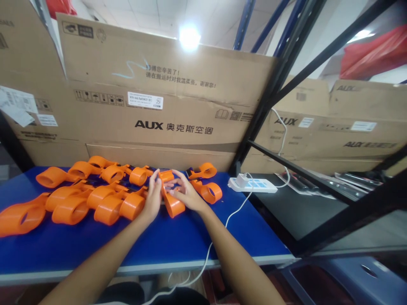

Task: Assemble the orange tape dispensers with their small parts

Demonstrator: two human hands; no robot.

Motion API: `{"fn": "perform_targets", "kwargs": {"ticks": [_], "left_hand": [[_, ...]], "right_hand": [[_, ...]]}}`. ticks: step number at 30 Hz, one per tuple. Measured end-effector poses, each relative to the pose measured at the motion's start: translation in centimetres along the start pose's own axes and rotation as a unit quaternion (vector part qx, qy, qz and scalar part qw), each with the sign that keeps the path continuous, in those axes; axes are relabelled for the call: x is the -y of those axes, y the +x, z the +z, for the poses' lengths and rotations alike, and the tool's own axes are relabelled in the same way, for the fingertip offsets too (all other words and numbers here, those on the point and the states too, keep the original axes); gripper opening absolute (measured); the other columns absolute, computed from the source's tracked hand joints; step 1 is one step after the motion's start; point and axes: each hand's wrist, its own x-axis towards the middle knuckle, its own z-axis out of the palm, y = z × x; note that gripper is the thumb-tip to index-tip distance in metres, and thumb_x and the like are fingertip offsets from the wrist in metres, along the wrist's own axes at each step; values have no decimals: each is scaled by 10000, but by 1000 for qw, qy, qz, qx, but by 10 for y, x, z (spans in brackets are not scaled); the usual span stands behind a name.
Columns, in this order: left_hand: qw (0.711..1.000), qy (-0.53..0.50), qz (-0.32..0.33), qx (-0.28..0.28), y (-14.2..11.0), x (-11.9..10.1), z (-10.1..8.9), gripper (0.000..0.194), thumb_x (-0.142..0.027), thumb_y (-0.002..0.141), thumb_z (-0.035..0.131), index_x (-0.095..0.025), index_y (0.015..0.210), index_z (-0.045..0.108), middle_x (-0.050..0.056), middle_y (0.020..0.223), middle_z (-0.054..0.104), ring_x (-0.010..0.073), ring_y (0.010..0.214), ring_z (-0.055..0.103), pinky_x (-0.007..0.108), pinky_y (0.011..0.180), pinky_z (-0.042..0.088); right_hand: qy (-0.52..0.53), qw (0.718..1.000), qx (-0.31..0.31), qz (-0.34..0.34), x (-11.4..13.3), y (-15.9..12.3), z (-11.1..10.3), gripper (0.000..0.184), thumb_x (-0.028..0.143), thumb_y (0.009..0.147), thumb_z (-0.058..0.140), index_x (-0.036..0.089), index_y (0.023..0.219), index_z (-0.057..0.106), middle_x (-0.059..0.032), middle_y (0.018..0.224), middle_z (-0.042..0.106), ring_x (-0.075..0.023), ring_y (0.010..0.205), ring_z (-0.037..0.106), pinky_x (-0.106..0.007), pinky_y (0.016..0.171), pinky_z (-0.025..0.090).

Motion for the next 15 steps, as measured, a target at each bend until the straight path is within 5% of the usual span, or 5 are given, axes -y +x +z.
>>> {"fn": "perform_targets", "kwargs": {"ticks": [5,11,15], "left_hand": [[999,-26,-6,45,-1,-4,3,889,-388,858,772,-353,1582,256,112,1341,663,237,1140,695,381,988,540],[998,32,42,-33,4,3,-2,820,-411,899,719,-374,1572,252,127,1401,606,228,1073,726,386,935,569],[998,40,54,-14,4,4,-2,759,-445,932,670,-355,1570,268,144,1489,544,255,1229,654,421,1042,508]], "right_hand": [[39,998,-51,-5,-2,4,-2,698,501,957,632,281,1525,290,-77,1157,650,-235,1113,659,-483,1073,476],[-70,997,-12,-33,5,-1,1,889,476,845,786,263,1549,286,-125,1377,561,-271,1291,571,-464,1124,431],[-129,989,-37,-59,10,-2,3,706,429,892,733,250,1491,404,-127,1439,551,-279,1334,546,-460,1137,422]]}}
